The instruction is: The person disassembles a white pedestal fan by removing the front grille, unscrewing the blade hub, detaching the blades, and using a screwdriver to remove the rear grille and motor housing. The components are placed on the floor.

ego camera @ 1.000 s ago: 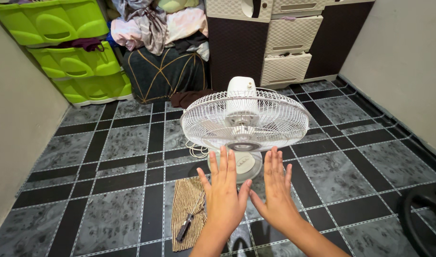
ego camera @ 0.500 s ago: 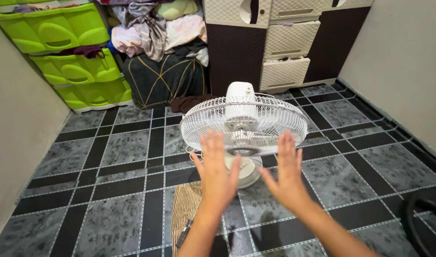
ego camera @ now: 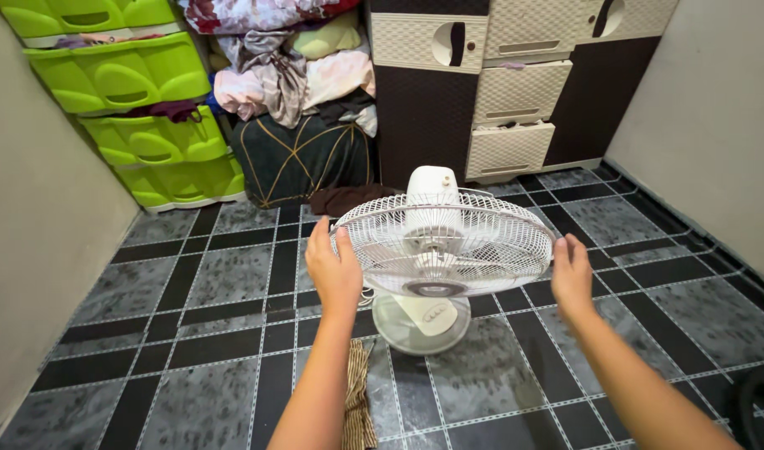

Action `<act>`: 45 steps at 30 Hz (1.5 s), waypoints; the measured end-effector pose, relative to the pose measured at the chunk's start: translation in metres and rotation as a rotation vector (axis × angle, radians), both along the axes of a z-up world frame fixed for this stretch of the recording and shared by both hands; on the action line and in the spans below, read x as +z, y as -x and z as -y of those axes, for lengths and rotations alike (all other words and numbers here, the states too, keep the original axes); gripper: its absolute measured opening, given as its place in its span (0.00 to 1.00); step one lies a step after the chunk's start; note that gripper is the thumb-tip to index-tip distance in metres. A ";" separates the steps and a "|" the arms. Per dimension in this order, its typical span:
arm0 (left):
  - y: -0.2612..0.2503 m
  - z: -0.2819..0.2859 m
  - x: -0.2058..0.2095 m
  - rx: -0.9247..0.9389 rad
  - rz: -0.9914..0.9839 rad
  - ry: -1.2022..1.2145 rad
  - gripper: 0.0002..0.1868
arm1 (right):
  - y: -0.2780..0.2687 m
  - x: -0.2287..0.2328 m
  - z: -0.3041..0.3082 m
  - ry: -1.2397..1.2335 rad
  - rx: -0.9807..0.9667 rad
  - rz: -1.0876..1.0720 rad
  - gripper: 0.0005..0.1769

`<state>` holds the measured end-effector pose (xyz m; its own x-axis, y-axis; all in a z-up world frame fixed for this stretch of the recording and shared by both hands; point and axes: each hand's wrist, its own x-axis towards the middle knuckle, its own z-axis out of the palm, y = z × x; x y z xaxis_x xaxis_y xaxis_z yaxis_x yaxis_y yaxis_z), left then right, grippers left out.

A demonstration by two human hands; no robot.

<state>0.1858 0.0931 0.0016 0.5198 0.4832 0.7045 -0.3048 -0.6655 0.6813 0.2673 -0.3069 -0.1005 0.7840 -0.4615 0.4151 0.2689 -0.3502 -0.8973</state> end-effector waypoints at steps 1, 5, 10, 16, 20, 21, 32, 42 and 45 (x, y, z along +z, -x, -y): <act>-0.002 0.000 -0.003 -0.002 -0.023 0.037 0.24 | -0.008 -0.007 0.007 -0.047 -0.002 -0.032 0.26; -0.013 -0.005 -0.004 -0.023 -0.078 0.141 0.23 | -0.044 -0.026 0.030 -0.354 0.094 -0.156 0.20; -0.010 -0.013 0.009 -0.034 -0.116 0.179 0.21 | -0.057 -0.045 0.049 -0.445 0.196 -0.223 0.19; 0.032 0.030 0.042 -0.117 0.086 -0.156 0.23 | -0.055 -0.047 0.062 -0.391 0.242 -0.354 0.22; 0.055 0.107 0.072 -0.360 0.140 -0.348 0.23 | -0.046 -0.051 0.061 -0.336 0.296 -0.441 0.24; 0.058 0.126 0.078 -0.419 0.125 -0.392 0.23 | -0.045 -0.053 0.060 -0.320 0.314 -0.452 0.25; -0.016 0.226 0.073 -0.339 0.090 -1.144 0.25 | -0.050 -0.068 0.039 -0.261 0.278 -0.236 0.25; -0.017 0.186 0.083 -0.392 0.163 -1.075 0.14 | 0.005 -0.045 0.007 -0.439 0.338 -0.276 0.24; -0.017 0.174 0.092 -0.354 0.253 -1.076 0.14 | 0.010 -0.035 0.005 -0.207 0.263 -0.388 0.29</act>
